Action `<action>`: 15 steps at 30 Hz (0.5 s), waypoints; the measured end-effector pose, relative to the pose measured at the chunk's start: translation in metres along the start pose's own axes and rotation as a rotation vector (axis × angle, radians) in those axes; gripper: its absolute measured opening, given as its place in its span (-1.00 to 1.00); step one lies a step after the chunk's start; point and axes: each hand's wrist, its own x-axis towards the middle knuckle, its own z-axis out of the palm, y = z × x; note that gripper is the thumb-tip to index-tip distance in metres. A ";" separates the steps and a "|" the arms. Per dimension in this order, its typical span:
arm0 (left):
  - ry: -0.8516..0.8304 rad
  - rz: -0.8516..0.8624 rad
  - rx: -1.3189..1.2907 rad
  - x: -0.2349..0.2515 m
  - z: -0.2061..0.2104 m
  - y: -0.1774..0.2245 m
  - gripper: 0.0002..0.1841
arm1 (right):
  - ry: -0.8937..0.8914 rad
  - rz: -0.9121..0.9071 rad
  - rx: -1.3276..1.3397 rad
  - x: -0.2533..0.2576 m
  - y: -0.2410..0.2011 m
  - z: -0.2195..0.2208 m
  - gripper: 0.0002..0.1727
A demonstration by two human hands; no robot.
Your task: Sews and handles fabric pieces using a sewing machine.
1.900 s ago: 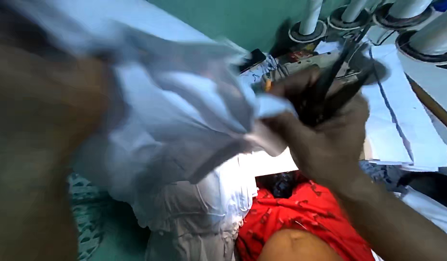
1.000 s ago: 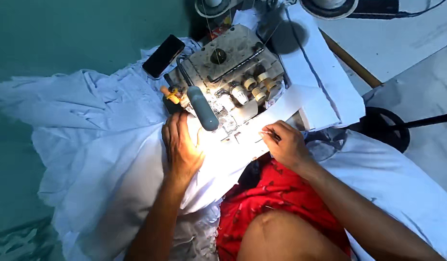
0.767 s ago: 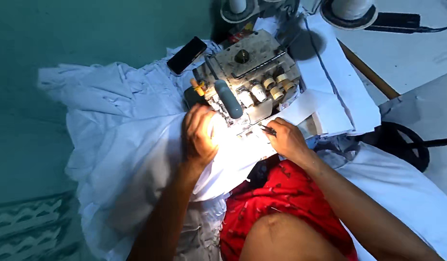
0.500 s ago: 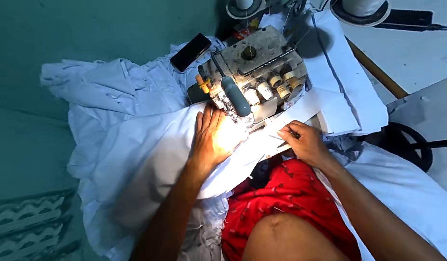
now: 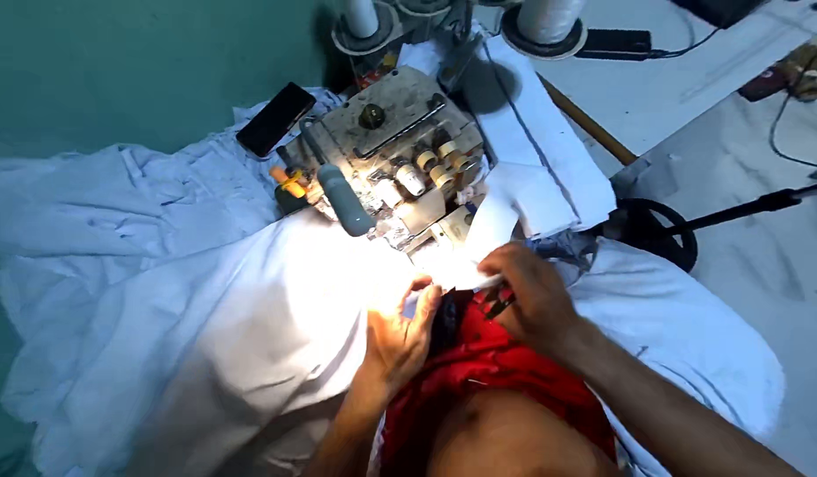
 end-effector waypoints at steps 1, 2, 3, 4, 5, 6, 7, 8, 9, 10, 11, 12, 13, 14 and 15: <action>-0.218 -0.207 -0.295 0.000 0.011 0.002 -0.46 | -0.044 0.005 0.009 -0.013 -0.001 0.004 -0.75; -0.400 -0.417 -0.560 0.007 0.021 0.001 -0.42 | -0.068 0.008 0.012 -0.026 -0.004 0.007 -0.74; -0.512 -0.573 -0.772 0.015 0.031 -0.001 -0.45 | -0.090 0.003 0.012 -0.039 -0.008 0.009 -0.73; -0.562 -0.660 -0.872 0.025 0.040 0.000 -0.56 | -0.106 -0.004 0.014 -0.052 -0.014 0.012 -0.74; -0.573 -0.679 -0.879 0.037 0.048 0.003 -0.67 | -0.120 -0.007 0.024 -0.064 -0.019 0.014 -0.76; -0.581 -0.684 -0.865 0.050 0.057 0.006 -0.71 | -0.141 -0.007 0.043 -0.074 -0.024 0.016 -0.78; -0.574 -0.685 -0.833 0.062 0.068 0.009 -0.75 | -0.167 -0.014 0.070 -0.083 -0.029 0.017 -0.79; -0.574 -0.679 -0.803 0.073 0.079 0.012 -0.75 | -0.203 -0.025 0.105 -0.089 -0.034 0.018 -0.78; -0.594 -0.660 -0.794 0.084 0.090 0.017 -0.72 | -0.248 -0.032 0.150 -0.093 -0.039 0.018 -0.78; -0.611 -0.632 -0.800 0.095 0.099 0.024 -0.70 | -0.297 -0.038 0.213 -0.094 -0.045 0.017 -0.76; -0.626 -0.606 -0.823 0.106 0.109 0.031 -0.68 | -0.353 -0.036 0.279 -0.093 -0.051 0.013 -0.77; -0.634 -0.599 -0.869 0.116 0.117 0.038 -0.68 | -0.395 -0.034 0.337 -0.090 -0.058 0.009 -0.78; -0.631 -0.608 -0.920 0.124 0.123 0.046 -0.70 | -0.424 -0.038 0.390 -0.088 -0.063 0.006 -0.80; -0.616 -0.625 -0.949 0.129 0.125 0.055 -0.73 | -0.463 -0.047 0.447 -0.086 -0.067 0.003 -0.81; -0.593 -0.625 -0.941 0.132 0.125 0.063 -0.77 | -0.500 -0.060 0.508 -0.084 -0.070 -0.001 -0.82</action>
